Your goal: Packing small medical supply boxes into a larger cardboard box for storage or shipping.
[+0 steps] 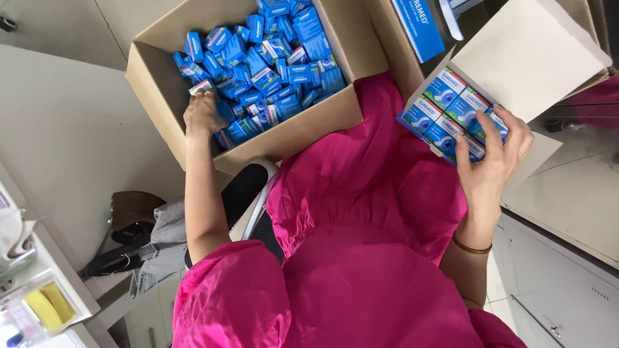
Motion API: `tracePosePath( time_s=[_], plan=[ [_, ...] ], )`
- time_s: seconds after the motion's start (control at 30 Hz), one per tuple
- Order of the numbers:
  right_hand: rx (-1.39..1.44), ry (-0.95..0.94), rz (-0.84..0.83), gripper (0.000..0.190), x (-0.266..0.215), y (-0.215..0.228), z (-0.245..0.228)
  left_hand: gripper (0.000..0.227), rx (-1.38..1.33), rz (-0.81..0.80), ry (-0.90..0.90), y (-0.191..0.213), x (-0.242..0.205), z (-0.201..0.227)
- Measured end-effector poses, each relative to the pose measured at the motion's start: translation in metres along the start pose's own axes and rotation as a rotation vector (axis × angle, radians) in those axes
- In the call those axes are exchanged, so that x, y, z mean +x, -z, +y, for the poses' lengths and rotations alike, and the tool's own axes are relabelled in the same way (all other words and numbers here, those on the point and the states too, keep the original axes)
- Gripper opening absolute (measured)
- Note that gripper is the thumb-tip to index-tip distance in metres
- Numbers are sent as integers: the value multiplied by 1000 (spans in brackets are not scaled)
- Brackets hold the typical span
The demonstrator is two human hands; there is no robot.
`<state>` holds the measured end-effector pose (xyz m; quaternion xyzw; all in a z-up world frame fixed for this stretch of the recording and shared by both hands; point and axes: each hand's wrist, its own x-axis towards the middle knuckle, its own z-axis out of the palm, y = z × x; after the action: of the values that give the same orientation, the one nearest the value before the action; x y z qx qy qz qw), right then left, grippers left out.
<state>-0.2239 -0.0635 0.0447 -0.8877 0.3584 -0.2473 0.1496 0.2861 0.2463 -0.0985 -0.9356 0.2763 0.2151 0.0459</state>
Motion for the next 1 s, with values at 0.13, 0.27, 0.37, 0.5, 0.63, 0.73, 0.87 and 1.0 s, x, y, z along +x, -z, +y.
tracePosePath(
  time_s=[0.13,0.27,0.37,0.5,0.63,0.73,0.87,1.0],
  plan=[
    [11,-1,-9,42,2,-1,-4,70,16,27,-25,2,-5,5],
    [10,15,4,41,2,-1,-8,53,-122,-101,-124,26,-30,28],
    [27,24,-13,43,3,-4,-11,76,-81,-275,-248,-17,-16,20],
    [-5,72,-36,41,6,-7,-23,65,-28,-140,-203,-8,-30,33],
    [41,81,-47,43,6,-7,-30,54,31,-168,-202,14,-35,40],
    [51,89,-43,45,9,-6,-36,55,-73,-126,-239,50,-47,46],
    [102,92,-56,46,17,-2,-53,58,-550,111,-461,95,-67,65],
    [213,119,-60,47,17,-14,-63,61,-865,132,-743,108,-93,123]
  ],
)
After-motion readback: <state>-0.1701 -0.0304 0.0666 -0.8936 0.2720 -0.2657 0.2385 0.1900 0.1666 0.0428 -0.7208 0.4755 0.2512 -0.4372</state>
